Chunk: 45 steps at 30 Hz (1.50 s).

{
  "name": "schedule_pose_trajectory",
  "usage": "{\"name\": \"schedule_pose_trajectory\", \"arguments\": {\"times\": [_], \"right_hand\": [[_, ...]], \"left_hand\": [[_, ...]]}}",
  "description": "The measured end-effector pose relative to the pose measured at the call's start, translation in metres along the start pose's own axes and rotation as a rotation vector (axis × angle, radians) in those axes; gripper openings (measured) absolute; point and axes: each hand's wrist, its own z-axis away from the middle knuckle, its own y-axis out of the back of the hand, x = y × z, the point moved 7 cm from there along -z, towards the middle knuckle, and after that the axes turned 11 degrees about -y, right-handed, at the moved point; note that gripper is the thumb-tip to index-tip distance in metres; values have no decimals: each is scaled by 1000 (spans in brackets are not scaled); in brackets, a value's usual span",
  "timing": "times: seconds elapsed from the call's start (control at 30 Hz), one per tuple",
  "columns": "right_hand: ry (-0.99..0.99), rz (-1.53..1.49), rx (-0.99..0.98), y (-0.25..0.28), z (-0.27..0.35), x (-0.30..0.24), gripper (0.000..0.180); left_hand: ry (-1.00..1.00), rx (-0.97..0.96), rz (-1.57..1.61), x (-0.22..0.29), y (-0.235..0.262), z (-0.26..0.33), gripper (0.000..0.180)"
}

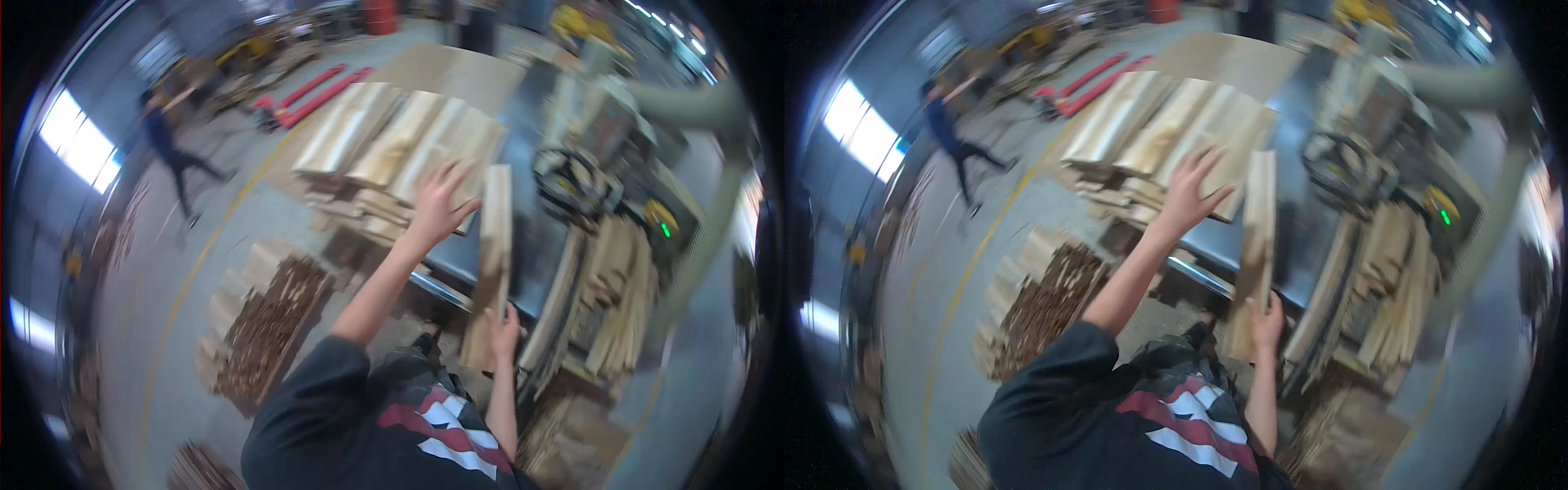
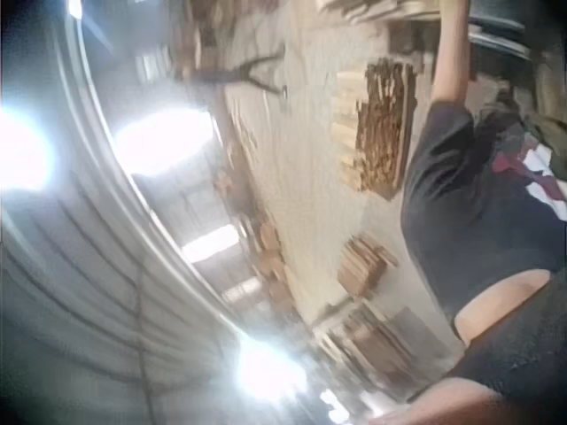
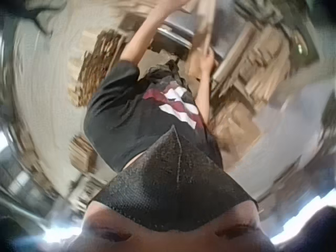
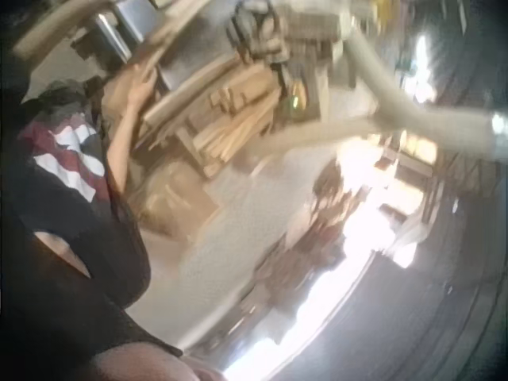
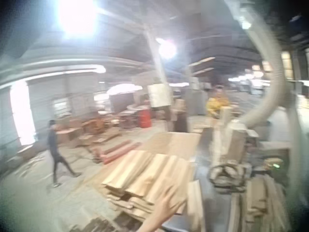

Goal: The person picks up wooden boards, feeds them through a woodworking machine to cut their edges, and turns them over to trim the opposite sides.

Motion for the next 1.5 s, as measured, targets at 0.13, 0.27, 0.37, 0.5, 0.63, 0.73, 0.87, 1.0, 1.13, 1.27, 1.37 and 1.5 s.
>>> {"name": "schedule_pose_trajectory", "arguments": {"times": [0.13,0.27,0.37,0.5,0.63,0.73,0.87,1.0,1.13,1.27,1.37,1.5], "right_hand": [[-42,-27,-36,-23,6,70,71],[-140,-250,-17,-30,13,103,61],[-140,-328,47,-18,22,104,57],[-138,-249,113,-6,33,106,55],[-119,-233,149,-7,51,95,59],[-57,-226,181,0,63,99,59],[-256,-266,94,2,68,111,57],[-126,-123,191,10,63,91,55],[-157,-107,226,14,45,91,55],[-189,-136,223,14,28,82,56],[-308,-217,177,13,12,84,56],[-194,-166,282,22,-18,69,55]], "left_hand": [[246,-386,45,10,-111,177,54],[99,-604,42,66,-178,241,50],[19,-536,-39,70,-192,245,45],[62,-495,155,56,-219,229,59],[145,-491,66,41,-235,221,57],[130,-491,150,36,-249,212,48],[130,-417,162,32,-269,198,38],[159,-388,121,29,-286,188,37],[134,-354,82,28,-296,180,36],[119,-333,84,22,-303,171,35],[165,-378,88,13,-315,162,36],[151,-361,57,1,-330,140,37]]}}
